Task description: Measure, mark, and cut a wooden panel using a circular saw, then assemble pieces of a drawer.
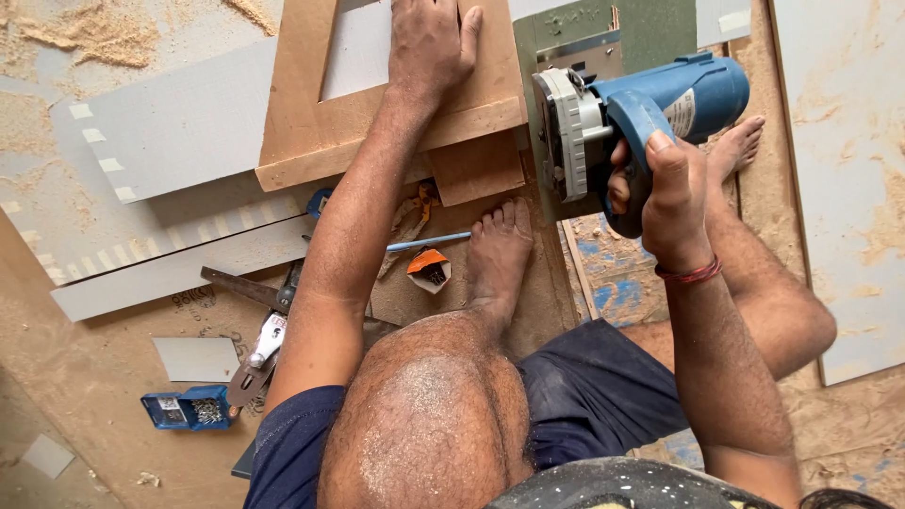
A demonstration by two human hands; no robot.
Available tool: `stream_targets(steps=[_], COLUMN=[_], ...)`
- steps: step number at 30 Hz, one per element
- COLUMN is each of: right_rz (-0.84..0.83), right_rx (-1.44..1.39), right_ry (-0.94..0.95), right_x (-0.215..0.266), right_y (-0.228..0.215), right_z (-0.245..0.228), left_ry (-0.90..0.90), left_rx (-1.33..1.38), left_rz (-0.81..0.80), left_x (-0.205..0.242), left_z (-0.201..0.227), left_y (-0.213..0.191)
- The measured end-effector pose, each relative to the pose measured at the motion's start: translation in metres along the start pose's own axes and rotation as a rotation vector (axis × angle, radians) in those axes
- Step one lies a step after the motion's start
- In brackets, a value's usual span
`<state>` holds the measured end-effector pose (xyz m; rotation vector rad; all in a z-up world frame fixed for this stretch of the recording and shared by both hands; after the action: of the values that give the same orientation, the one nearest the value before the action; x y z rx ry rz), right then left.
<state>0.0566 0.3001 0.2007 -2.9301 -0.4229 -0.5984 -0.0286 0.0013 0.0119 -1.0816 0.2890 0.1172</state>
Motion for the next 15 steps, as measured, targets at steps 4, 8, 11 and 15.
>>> stream_targets(steps=[4, 8, 11, 15], right_rz=[-0.009, -0.008, -0.017, -0.029], right_rx=[0.018, 0.021, 0.016, 0.022], right_ry=[-0.004, -0.009, 0.009, 0.034], right_x=[-0.0018, -0.0030, -0.0047, -0.0071], right_y=[0.0002, -0.0005, -0.0013, -0.0008], right_z=[0.0016, 0.0019, 0.0027, 0.0011], left_ry=[0.021, -0.061, -0.016, -0.025], left_rx=[0.027, 0.056, 0.049, 0.024], left_rz=[0.071, -0.046, 0.037, 0.027], left_x=[-0.0008, -0.0021, -0.0018, -0.0009], left_z=[-0.0017, -0.0045, -0.0039, -0.0049], left_y=[-0.0033, 0.0020, 0.0016, 0.0001])
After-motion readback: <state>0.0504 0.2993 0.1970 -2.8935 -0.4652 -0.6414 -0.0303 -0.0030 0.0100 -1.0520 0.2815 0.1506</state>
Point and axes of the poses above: each hand's wrist, its own x-axis away from the middle knuckle, its own y-axis out of the palm, z = x × y, the point moved 3 cm from there along -x, towards the middle knuckle, and after that the axes turned 1 degree about x, right-handed, at the moved point
